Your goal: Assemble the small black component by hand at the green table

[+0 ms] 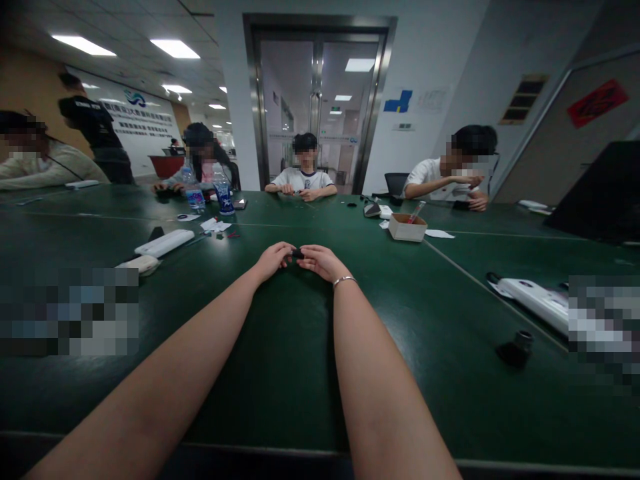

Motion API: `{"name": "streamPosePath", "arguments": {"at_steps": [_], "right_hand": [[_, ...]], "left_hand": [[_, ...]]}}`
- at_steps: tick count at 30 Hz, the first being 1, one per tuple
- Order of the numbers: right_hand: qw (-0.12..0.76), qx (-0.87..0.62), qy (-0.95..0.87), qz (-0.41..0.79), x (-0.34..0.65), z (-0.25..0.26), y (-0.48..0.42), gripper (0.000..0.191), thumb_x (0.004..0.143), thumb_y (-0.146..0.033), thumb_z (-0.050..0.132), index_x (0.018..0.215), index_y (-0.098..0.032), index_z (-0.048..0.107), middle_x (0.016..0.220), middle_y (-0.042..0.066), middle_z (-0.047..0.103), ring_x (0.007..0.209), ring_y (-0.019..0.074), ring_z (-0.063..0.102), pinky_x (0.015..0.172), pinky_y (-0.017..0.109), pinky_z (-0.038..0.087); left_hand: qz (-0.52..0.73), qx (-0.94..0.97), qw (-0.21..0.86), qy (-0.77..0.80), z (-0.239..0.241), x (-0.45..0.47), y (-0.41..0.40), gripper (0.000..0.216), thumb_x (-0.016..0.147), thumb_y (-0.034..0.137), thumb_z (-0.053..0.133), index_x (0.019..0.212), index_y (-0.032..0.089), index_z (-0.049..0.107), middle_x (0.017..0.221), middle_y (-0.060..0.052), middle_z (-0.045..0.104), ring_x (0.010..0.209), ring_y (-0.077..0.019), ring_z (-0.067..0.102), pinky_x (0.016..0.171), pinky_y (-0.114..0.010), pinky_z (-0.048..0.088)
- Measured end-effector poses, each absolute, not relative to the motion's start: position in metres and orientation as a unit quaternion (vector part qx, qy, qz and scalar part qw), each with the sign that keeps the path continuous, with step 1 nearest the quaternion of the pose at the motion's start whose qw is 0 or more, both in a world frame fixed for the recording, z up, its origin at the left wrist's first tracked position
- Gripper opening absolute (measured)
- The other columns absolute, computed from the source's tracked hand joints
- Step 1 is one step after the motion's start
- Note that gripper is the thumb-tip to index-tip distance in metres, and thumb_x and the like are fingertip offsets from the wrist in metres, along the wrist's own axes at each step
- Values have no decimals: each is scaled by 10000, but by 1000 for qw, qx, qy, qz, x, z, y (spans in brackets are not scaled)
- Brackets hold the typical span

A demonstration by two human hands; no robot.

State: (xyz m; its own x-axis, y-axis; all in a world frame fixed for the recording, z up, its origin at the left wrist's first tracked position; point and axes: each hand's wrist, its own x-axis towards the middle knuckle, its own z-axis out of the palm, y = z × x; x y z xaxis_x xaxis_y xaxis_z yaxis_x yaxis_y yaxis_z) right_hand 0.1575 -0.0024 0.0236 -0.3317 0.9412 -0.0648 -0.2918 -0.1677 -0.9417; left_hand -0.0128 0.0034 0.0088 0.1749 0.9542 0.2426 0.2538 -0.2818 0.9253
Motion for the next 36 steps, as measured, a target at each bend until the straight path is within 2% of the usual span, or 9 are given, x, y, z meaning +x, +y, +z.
{"name": "streamPosePath", "arguments": {"at_steps": [4,8,12,15,20,24,30,36], "right_hand": [[454,-360,-454,677,157,25,-5,98,856,-32,528,874,-107,589,680,50,675,565,108,666,587,196,560],[457,-360,-451,678,157,28,-7,107,863,-30,513,873,-108,586,683,46,673,564,106,665,584,193,559],[454,-363,-453,676,157,28,-7,110,868,-33,507,876,-106,589,675,45,671,557,102,661,588,192,560],[456,-361,-452,676,157,27,-7,106,870,-39,507,874,-106,590,678,48,672,564,106,663,588,195,560],[454,-360,-454,677,157,26,-5,104,866,-39,514,873,-112,588,688,46,676,559,102,661,592,197,561],[457,-358,-450,678,157,26,-5,99,865,-43,520,866,-117,586,688,41,674,568,104,665,591,198,565],[453,-351,-456,680,158,25,-5,84,857,-46,537,883,-112,582,690,40,671,564,99,665,595,193,566],[455,-360,-460,672,157,25,-5,101,847,-34,535,896,-112,577,703,42,672,587,108,672,600,197,562]], "left_hand": [[455,656,392,457,9,-13,4,224,790,195,454,940,143,611,690,4,582,502,-67,488,508,-195,385],[456,661,395,447,10,-12,2,218,827,251,449,935,134,598,605,12,558,492,-76,491,507,-198,385],[462,654,406,440,13,-11,-1,187,808,205,481,948,133,582,613,16,569,487,-70,494,504,-192,382],[461,649,417,438,15,-10,-2,191,841,248,461,940,126,569,559,20,551,475,-81,500,499,-197,386],[465,640,418,446,17,-9,-5,162,836,204,459,925,133,574,599,20,572,468,-64,493,507,-187,388],[457,644,418,449,17,-9,-6,211,865,283,433,912,132,574,569,18,558,471,-74,505,494,-188,379],[464,623,438,453,18,-9,-4,176,799,162,459,913,138,590,606,21,572,470,-65,503,489,-183,373],[470,624,439,444,20,-10,-7,151,823,191,465,907,123,572,606,9,586,480,-69,508,512,-193,390]]}}
